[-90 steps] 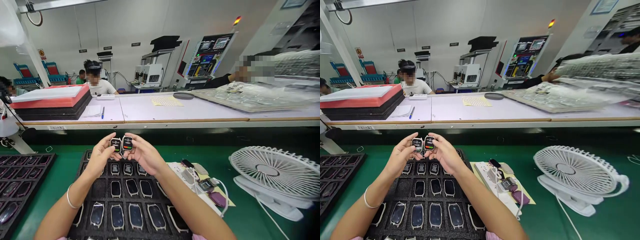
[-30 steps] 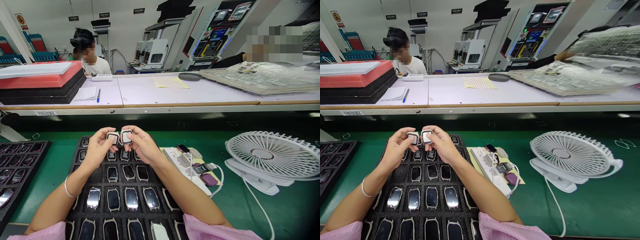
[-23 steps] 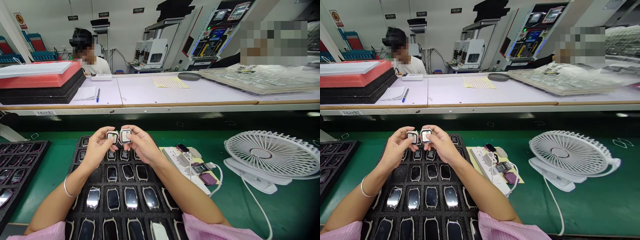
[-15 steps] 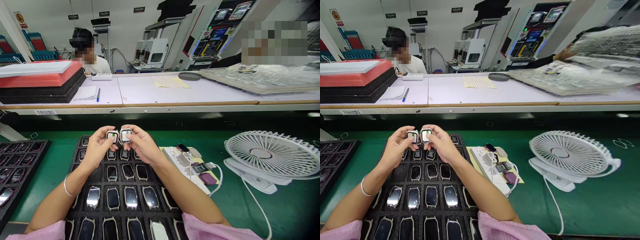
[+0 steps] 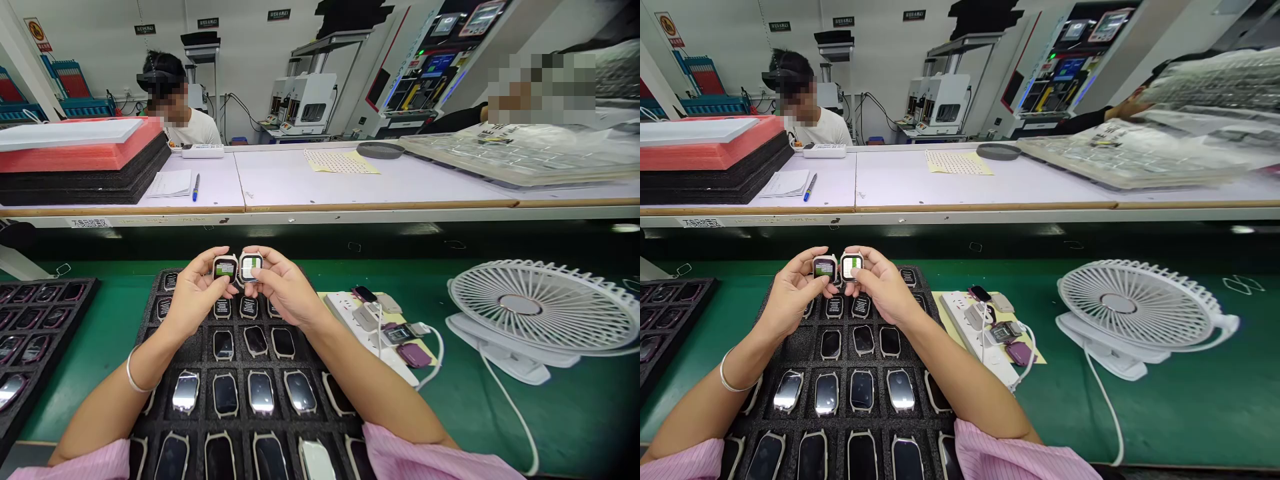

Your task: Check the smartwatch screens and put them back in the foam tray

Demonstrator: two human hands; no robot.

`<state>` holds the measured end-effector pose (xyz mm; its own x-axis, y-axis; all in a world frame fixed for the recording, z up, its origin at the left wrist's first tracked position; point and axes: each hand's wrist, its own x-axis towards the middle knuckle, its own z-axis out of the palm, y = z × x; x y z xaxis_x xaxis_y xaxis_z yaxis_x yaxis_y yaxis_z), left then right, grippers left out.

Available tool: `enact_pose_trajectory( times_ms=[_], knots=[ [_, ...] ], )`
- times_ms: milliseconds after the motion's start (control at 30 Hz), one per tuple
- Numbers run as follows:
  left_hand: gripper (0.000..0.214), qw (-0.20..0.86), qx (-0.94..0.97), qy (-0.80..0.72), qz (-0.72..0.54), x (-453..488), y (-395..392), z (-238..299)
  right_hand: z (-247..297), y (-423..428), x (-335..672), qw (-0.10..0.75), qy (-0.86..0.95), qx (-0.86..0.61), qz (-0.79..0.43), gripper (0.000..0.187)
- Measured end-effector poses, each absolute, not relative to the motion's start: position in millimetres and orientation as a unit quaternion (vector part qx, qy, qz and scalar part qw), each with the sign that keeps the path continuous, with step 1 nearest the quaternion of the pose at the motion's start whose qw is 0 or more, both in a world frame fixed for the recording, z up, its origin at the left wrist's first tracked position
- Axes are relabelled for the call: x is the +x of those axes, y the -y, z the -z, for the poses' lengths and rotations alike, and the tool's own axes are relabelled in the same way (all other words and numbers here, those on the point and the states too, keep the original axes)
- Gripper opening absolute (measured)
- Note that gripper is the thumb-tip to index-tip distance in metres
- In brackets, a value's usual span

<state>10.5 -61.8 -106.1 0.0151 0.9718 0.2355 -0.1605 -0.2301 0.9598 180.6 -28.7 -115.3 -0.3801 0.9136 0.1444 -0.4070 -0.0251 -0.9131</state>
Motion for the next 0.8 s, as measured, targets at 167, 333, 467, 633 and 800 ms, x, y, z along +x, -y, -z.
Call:
enact_pose_trajectory(
  times_ms=[167,333,467,633,800],
  knots=[
    [0.048,0.480,0.524,-0.396,-0.582,10.1,61.7,106.2,115.6,28.0,181.0,0.495,0.486,-0.252,-0.675,0.033],
    [0.035,0.481,0.509,-0.404,-0.589,9.3,61.7,105.5,116.2,27.4,181.1,0.495,0.474,-0.250,-0.684,0.030],
    [0.037,0.502,0.490,-0.396,-0.593,8.4,63.2,103.4,116.6,27.3,180.8,0.493,0.475,-0.250,-0.684,0.031],
    [0.041,0.502,0.502,-0.391,-0.586,9.0,64.5,102.1,116.2,27.3,181.2,0.495,0.481,-0.249,-0.679,0.029],
    [0.040,0.487,0.515,-0.396,-0.584,9.6,64.1,103.6,114.4,28.4,182.9,0.497,0.482,-0.245,-0.679,0.031]
  ],
)
